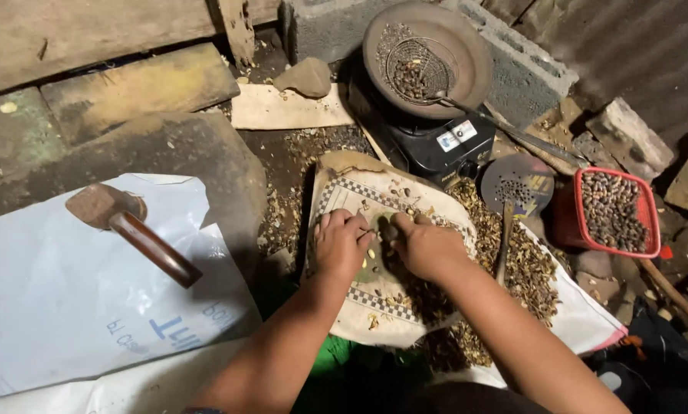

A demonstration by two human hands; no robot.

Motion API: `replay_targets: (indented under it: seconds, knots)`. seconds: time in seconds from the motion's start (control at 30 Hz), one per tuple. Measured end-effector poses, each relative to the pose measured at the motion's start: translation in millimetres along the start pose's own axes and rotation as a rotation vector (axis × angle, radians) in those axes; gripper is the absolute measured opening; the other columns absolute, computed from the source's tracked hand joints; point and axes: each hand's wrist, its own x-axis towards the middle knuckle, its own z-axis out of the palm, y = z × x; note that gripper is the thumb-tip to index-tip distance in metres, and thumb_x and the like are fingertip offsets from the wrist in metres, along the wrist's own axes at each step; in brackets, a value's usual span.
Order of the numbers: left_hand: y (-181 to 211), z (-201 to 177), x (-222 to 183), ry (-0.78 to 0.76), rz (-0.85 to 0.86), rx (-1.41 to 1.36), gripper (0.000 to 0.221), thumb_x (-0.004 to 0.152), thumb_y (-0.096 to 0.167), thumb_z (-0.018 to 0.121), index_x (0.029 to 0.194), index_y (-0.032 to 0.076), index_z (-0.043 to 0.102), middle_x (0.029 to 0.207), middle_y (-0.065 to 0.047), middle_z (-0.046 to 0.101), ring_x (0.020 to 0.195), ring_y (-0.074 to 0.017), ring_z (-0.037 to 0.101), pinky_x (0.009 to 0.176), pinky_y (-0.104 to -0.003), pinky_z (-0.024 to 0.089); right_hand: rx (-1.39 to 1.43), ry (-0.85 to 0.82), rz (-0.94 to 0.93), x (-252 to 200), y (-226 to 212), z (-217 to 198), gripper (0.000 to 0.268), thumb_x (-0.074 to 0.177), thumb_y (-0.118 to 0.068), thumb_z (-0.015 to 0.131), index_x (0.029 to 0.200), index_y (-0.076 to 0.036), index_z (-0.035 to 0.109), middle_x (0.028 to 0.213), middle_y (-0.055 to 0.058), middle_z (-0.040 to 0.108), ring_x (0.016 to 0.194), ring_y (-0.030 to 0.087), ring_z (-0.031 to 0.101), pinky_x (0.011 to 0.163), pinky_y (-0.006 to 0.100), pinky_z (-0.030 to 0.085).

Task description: Process nuts by cracking shells with a mallet and roasting them on a small electric stove.

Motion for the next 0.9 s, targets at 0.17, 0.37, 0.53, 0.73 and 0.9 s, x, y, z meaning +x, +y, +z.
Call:
replay_targets:
  seconds: [0.17,0.37,0.53,0.73,0.9]
  knots:
    - [3,-30,-19,-0.006,0.014,-0.038,0.029,0.080,0.026,0.079,0.107,0.022,0.069,0.113,-0.002,0.060,0.107,-0.0289,0.060,0.089,-0.044,0.050,0.169,0.203,-0.162,-8,-22,8,0.048,0.102,-0.046,0.047,0.147,-0.029,0.039,0.121,0.015,0.060,0.105,0.042,0.071,0.095,0.054,0.051]
    - [-20,-32,-20,0.051,0.151,-0.108,0.022,0.088,0.013,0.068,0.107,0.024,0.071,0.107,-0.002,0.062,0.100,-0.0279,0.064,0.085,-0.039,0.055,0.213,0.139,-0.106,12,-13,14,0.048,0.101,-0.047,0.049,0.144,-0.028,0.041,0.126,0.017,0.059,0.105,0.044,0.070,0.094,0.054,0.052]
    - [-11,-41,-22,0.041,0.178,-0.118,0.022,0.092,0.014,0.063,0.108,0.027,0.071,0.105,0.001,0.061,0.099,-0.0238,0.064,0.084,-0.036,0.055,0.248,-0.043,-0.019,21,-19,0,0.046,0.100,-0.047,0.051,0.139,-0.024,0.041,0.129,0.020,0.063,0.114,0.045,0.068,0.098,0.056,0.052]
    - [-13,-19,-1,-0.032,0.094,-0.190,0.056,0.085,0.012,0.073,0.138,0.020,0.055,0.095,-0.005,0.071,0.096,-0.0298,0.067,0.088,-0.048,0.052,-0.140,0.100,-0.155,4,-27,3,0.050,0.096,-0.045,0.055,0.143,-0.034,0.043,0.129,0.011,0.060,0.100,0.034,0.074,0.097,0.053,0.051]
    - [1,-44,-4,-0.085,0.140,-0.077,0.057,0.090,0.017,0.069,0.143,0.017,0.049,0.121,-0.008,0.065,0.116,-0.0285,0.059,0.098,-0.044,0.047,0.178,0.130,-0.029,4,-25,-4,0.051,0.100,-0.042,0.051,0.147,-0.030,0.037,0.121,0.016,0.061,0.101,0.044,0.072,0.090,0.055,0.054]
